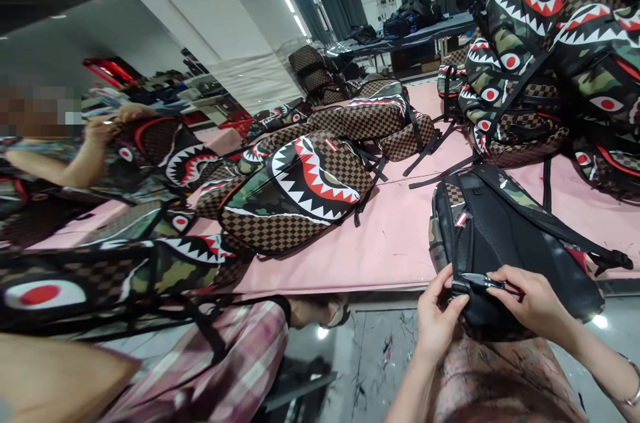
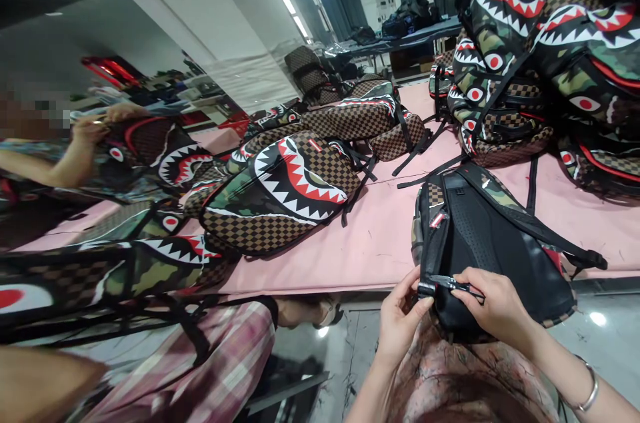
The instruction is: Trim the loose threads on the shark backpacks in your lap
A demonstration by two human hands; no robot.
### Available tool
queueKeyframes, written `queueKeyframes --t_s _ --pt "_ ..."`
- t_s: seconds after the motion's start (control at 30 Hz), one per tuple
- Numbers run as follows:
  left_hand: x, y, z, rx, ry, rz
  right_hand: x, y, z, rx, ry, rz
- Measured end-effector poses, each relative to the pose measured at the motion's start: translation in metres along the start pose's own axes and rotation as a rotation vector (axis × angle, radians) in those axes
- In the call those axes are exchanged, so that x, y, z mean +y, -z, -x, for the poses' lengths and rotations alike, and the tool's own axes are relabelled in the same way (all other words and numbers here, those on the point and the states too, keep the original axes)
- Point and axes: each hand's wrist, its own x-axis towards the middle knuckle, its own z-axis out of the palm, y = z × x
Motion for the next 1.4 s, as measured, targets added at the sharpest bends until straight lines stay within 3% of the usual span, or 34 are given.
queueKeyframes --t_s 0.27,0.4,0.5,0.67,0.97,1.23,1.3,1.4 --pt "0.003 0.001 -0.003 0.0 -0.006 -0.006 0.0 0.004 0.001 0.019 -0.136 -0.102" --pt "-0.001 0.002 -0.003 -0.005 -0.001 -0.03 0.002 0.006 -0.003 -0.056 -0.045 -0.053" --pt "-0.002 0.001 -0.002 -0.008 0.002 -0.031 0.005 0.005 -0.003 -0.028 0.032 -0.036" --pt "-0.001 0.002 -0.002 -0.004 0.019 -0.015 0.006 0.002 -0.005 -0.026 0.005 -0.084" --pt "0.003 0.003 -0.003 -0.033 0.033 0.019 0.009 0.001 -0.02 -0.159 -0.003 -0.199" --pt "-0.007 0.002 -0.002 -0.039 0.049 0.044 0.005 0.001 -0.019 -0.099 0.08 -0.113" --pt "-0.006 0.002 -0.004 -0.02 0.052 0.075 0.006 -0.001 -0.019 -0.074 0.029 -0.185" --pt "-0.002 0.0 -0.006 0.026 0.039 0.179 0.007 -0.009 -0.024 0.04 -0.202 -0.493"
